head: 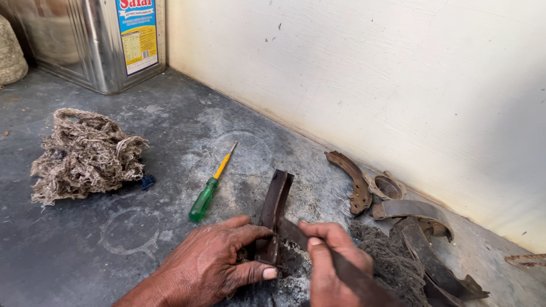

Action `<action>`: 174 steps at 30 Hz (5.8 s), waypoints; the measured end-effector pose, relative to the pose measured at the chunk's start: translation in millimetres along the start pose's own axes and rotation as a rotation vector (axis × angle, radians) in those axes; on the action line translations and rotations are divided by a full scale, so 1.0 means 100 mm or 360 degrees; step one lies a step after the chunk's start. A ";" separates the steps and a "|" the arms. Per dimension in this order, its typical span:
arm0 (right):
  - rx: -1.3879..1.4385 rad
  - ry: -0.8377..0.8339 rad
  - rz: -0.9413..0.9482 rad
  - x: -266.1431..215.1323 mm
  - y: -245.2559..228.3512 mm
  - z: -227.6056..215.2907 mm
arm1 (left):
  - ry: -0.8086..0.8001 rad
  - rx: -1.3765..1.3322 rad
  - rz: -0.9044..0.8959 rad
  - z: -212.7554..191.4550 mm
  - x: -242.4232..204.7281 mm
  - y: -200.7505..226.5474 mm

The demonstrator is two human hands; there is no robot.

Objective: The person scrapes an old metal brake shoe with a metal strip and then wipes the interior surface and edges with a wad of fibrous material.

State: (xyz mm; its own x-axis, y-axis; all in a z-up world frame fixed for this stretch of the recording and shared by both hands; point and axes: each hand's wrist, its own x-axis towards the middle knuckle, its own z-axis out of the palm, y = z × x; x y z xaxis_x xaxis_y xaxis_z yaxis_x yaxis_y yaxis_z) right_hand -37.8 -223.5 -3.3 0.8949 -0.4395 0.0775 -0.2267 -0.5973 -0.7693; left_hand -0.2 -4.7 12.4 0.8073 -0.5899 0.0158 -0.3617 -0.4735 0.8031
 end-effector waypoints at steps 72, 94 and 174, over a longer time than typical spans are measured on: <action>0.1843 0.0444 0.0132 0.34 0.25 -0.27 | 0.0138 -0.0289 0.0082 0.11 0.09 -0.25; 0.0909 0.0145 -0.0707 -0.19 -0.22 -0.15 | 0.0497 -0.0735 0.0433 0.20 -0.12 0.44; -0.0489 0.0004 -0.0163 0.33 -0.24 0.42 | -0.0139 -0.0427 0.0319 -0.79 -0.71 -0.07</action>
State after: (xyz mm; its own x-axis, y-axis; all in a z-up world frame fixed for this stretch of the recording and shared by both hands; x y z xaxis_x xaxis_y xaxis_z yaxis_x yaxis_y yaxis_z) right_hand 13.0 -195.0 -9.0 0.9181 -0.3681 0.1466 -0.2414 -0.8131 -0.5297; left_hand -18.2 92.4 53.0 0.6853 -0.7133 0.1473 -0.3644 -0.1606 0.9173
